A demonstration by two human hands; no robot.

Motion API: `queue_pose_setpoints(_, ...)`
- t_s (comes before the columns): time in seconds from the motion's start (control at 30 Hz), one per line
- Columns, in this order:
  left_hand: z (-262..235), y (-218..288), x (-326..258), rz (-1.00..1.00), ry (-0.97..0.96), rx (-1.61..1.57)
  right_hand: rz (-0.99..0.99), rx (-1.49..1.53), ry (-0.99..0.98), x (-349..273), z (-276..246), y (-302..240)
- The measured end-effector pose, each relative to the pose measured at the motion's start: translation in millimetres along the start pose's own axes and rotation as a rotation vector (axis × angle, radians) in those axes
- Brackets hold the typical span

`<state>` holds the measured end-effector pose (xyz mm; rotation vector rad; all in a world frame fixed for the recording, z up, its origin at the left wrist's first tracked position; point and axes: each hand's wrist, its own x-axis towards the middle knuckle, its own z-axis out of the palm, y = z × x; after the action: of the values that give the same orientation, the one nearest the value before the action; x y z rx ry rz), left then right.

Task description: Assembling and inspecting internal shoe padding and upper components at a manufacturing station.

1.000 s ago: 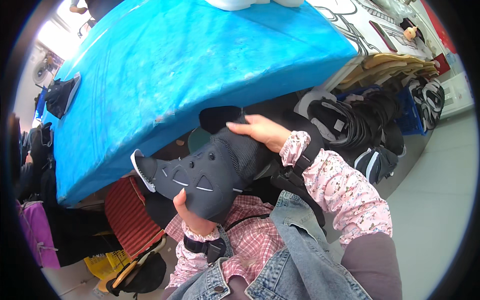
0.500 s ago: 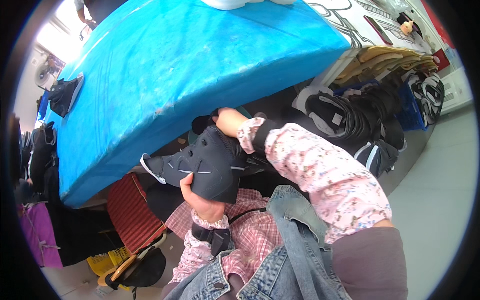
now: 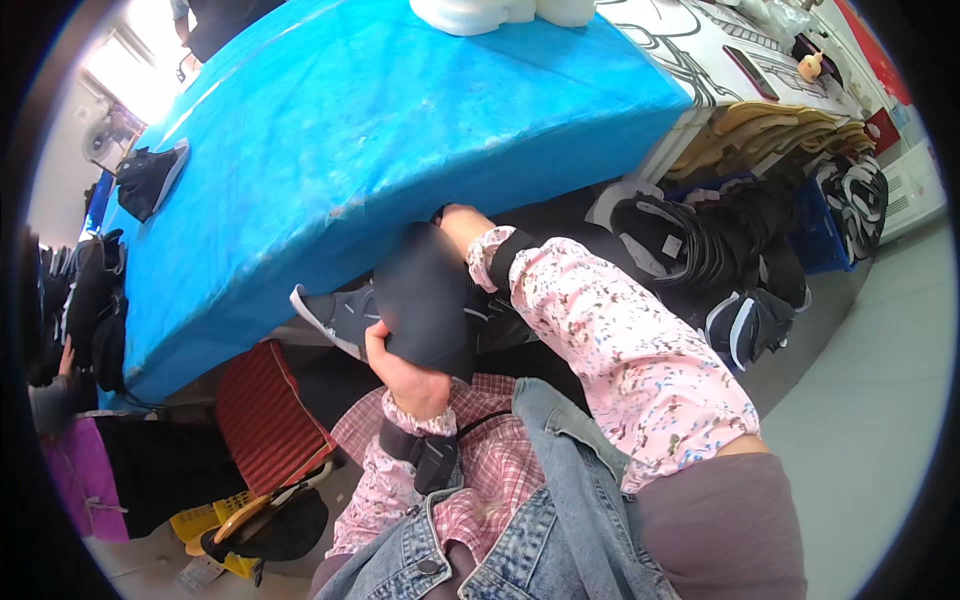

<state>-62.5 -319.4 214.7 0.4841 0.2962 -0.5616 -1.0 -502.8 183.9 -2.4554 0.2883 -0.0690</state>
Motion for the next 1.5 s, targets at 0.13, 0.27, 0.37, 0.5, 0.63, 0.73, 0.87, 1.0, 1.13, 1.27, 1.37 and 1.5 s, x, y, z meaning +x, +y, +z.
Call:
queue_pose_setpoints(0.13, 16, -1, -5, -0.082, -0.125, -0.022, -0.098, 0.008, 0.086, -9, 1, 33)
queue_pose_setpoints(0.27, -41, 9, -15, -0.059, -0.384, 0.293, 0.81, 0.93, -0.302, -51, -51, 31)
queue_pose_setpoints(0.37, -22, 4, -23, -0.079, -0.394, 1.079, 0.385, 1.077, -0.405, -81, -73, 30)
queue_pose_setpoints(0.5, 16, 14, -31, -0.142, -0.251, 0.715, 0.116, 0.991, -0.133, -63, -94, 1)
queue_pose_setpoints(0.63, 65, 25, -22, -0.128, -0.208, 0.444, 0.113, 0.142, 0.178, -17, -72, 8)
queue_pose_setpoints(0.73, 53, 22, -9, -0.16, -0.191, 0.335, 0.181, -0.181, 0.007, -4, -62, -25)
queue_pose_setpoints(0.87, 50, 23, -17, -0.162, -0.131, 0.3, 0.123, -0.114, 0.086, 6, -41, -29)
queue_pose_setpoints(1.0, 40, 15, -6, -0.105, -0.049, 0.2, 0.205, 0.053, -0.016, 21, 3, 6)
queue_pose_setpoints(1.13, 36, 14, -6, -0.1, -0.022, 0.155, 0.27, 0.053, -0.077, 20, 3, 1)
queue_pose_setpoints(1.27, 31, 13, 5, -0.075, 0.034, 0.189, 0.269, 0.1, -0.179, 28, 5, 7)
queue_pose_setpoints(1.37, 15, 12, -5, -0.036, 0.019, 0.202, 0.181, 0.122, 0.04, 7, 22, -1)
queue_pose_setpoints(1.5, 21, -4, 1, -0.043, -0.055, 0.179, 0.189, 0.19, 0.199, 18, 16, 27)
